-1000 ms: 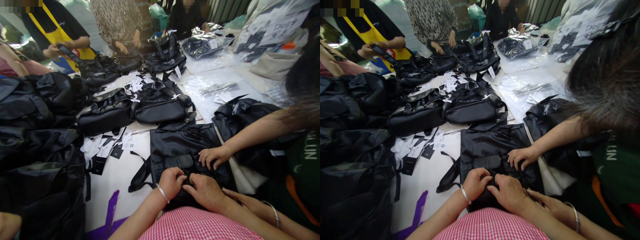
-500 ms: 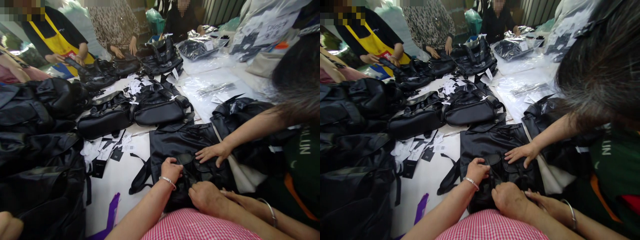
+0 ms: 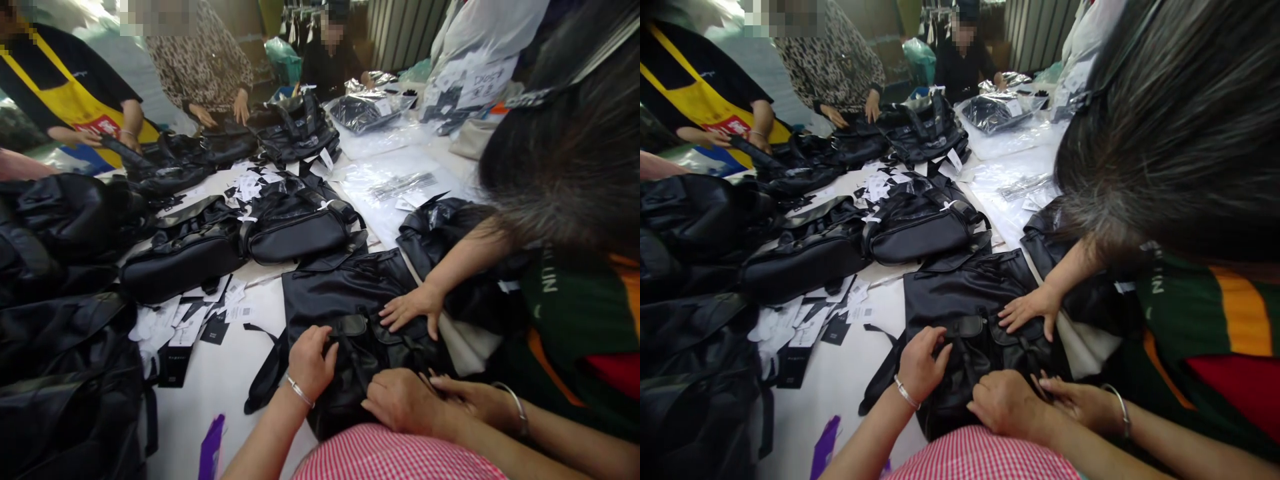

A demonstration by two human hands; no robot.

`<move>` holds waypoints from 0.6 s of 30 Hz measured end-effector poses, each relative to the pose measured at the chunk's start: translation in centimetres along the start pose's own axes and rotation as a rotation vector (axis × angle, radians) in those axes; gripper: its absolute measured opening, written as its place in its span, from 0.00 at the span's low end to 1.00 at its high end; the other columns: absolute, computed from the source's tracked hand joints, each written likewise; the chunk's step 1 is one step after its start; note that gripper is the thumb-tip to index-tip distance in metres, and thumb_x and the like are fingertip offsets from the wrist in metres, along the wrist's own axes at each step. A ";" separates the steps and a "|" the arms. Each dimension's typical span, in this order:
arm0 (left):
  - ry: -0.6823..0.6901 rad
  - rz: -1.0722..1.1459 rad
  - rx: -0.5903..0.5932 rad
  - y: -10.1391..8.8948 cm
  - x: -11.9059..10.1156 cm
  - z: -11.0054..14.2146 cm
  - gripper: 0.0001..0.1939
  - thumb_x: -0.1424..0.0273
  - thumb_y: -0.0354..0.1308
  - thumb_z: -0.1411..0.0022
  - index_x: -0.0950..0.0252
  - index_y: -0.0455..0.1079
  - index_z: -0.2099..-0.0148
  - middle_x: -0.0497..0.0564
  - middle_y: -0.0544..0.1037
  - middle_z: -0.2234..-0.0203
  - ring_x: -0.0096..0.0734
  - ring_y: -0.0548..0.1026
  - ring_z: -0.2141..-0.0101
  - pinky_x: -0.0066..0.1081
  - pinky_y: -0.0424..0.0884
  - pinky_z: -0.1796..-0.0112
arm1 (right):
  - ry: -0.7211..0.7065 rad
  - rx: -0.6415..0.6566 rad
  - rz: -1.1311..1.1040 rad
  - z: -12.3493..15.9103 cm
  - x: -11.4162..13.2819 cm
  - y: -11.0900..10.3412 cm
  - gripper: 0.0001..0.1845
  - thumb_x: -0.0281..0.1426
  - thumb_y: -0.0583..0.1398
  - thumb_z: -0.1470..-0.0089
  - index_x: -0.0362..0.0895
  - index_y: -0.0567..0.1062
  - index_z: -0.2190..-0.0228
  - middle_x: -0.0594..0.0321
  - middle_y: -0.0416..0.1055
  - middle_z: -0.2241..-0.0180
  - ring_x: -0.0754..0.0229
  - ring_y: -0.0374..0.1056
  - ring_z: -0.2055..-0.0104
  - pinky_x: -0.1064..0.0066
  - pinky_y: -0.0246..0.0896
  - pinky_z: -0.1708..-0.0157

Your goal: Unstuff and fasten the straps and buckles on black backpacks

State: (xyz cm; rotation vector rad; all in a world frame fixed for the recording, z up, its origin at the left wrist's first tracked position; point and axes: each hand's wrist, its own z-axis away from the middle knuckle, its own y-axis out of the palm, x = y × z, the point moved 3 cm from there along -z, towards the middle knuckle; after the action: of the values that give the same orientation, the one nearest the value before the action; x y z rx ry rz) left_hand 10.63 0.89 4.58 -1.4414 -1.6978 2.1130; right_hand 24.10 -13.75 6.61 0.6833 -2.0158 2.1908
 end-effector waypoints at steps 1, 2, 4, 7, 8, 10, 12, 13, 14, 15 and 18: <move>0.053 -0.032 0.002 -0.1 0.3 0.4 0.14 0.70 0.55 0.39 0.63 0.68 0.50 0.54 0.73 0.65 0.36 0.72 0.63 0.36 0.70 0.59 | 0.039 -0.045 -0.027 0.1 0.0 -0.3 0.15 0.32 0.53 0.40 0.43 0.72 0.75 0.61 0.72 0.77 0.62 0.66 0.75 0.69 0.50 0.75; 0.088 -0.069 0.000 -0.2 0.6 0.7 0.15 0.70 0.55 0.39 0.63 0.68 0.49 0.55 0.72 0.63 0.37 0.71 0.61 0.37 0.70 0.58 | 0.079 -0.083 -0.059 0.2 0.0 -0.6 0.14 0.31 0.52 0.39 0.43 0.72 0.74 0.61 0.72 0.76 0.61 0.67 0.74 0.70 0.52 0.73; 0.125 -0.141 -0.010 -0.3 1.1 0.7 0.15 0.71 0.54 0.38 0.63 0.69 0.49 0.56 0.70 0.62 0.37 0.70 0.61 0.38 0.70 0.59 | 0.133 -0.112 -0.145 0.3 0.1 -0.7 0.12 0.30 0.51 0.40 0.42 0.72 0.71 0.60 0.72 0.73 0.61 0.67 0.71 0.70 0.54 0.71; 0.211 -0.176 0.072 -0.1 1.3 -0.1 0.12 0.73 0.51 0.37 0.60 0.72 0.53 0.54 0.70 0.64 0.35 0.70 0.63 0.35 0.71 0.61 | 0.099 -0.023 -0.264 0.2 0.4 0.0 0.08 0.30 0.54 0.43 0.43 0.72 0.71 0.62 0.73 0.73 0.62 0.68 0.72 0.72 0.53 0.72; 0.243 -0.172 0.118 0.1 1.2 -0.4 0.12 0.73 0.51 0.36 0.60 0.73 0.54 0.53 0.70 0.65 0.34 0.70 0.64 0.34 0.71 0.62 | 0.086 0.010 -0.284 0.2 0.6 0.2 0.08 0.30 0.55 0.44 0.43 0.73 0.72 0.63 0.73 0.73 0.63 0.68 0.72 0.72 0.53 0.72; 0.282 -0.152 0.182 0.3 1.3 -0.9 0.11 0.73 0.51 0.36 0.60 0.73 0.56 0.53 0.71 0.66 0.33 0.70 0.64 0.34 0.71 0.62 | 0.095 0.043 -0.300 0.3 0.6 0.7 0.08 0.30 0.55 0.44 0.44 0.73 0.72 0.63 0.74 0.73 0.63 0.68 0.72 0.73 0.53 0.72; 0.264 -0.116 0.161 0.3 1.7 -1.1 0.10 0.72 0.51 0.36 0.61 0.73 0.56 0.53 0.71 0.65 0.34 0.71 0.63 0.35 0.72 0.61 | 0.134 0.039 -0.304 0.6 0.7 1.0 0.08 0.30 0.55 0.44 0.43 0.73 0.71 0.63 0.74 0.72 0.63 0.68 0.71 0.73 0.54 0.71; 0.241 -0.089 0.126 0.3 2.0 -1.0 0.09 0.72 0.52 0.36 0.62 0.72 0.56 0.54 0.72 0.64 0.34 0.71 0.62 0.35 0.72 0.60 | 0.152 0.035 -0.308 0.8 0.7 1.1 0.09 0.30 0.54 0.43 0.43 0.73 0.71 0.62 0.74 0.72 0.63 0.68 0.71 0.73 0.55 0.71; 0.213 -0.059 0.084 0.2 2.4 -0.9 0.09 0.70 0.52 0.36 0.63 0.72 0.56 0.54 0.72 0.63 0.35 0.72 0.62 0.36 0.72 0.59 | 0.167 0.029 -0.314 1.1 0.7 1.1 0.10 0.31 0.54 0.43 0.43 0.73 0.71 0.62 0.74 0.73 0.63 0.67 0.72 0.73 0.55 0.72; 0.181 -0.032 0.040 0.2 2.8 -0.8 0.09 0.69 0.52 0.36 0.63 0.72 0.56 0.54 0.72 0.63 0.35 0.72 0.61 0.36 0.73 0.59 | 0.180 0.020 -0.322 1.3 0.8 1.1 0.11 0.31 0.53 0.42 0.43 0.73 0.71 0.62 0.73 0.73 0.63 0.67 0.72 0.73 0.55 0.72; 0.089 0.027 -0.064 0.3 3.5 -0.2 0.11 0.66 0.53 0.36 0.63 0.70 0.54 0.55 0.72 0.62 0.36 0.73 0.60 0.38 0.73 0.57 | 0.249 -0.070 -0.340 1.9 1.1 0.8 0.13 0.30 0.50 0.40 0.43 0.73 0.69 0.60 0.73 0.73 0.62 0.68 0.71 0.72 0.59 0.70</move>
State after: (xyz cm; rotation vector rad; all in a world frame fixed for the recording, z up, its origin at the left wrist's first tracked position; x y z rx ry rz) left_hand 8.95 2.94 2.22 -1.5586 -1.7385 1.9927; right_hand 23.34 -15.96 6.39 0.6517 -1.7030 1.8967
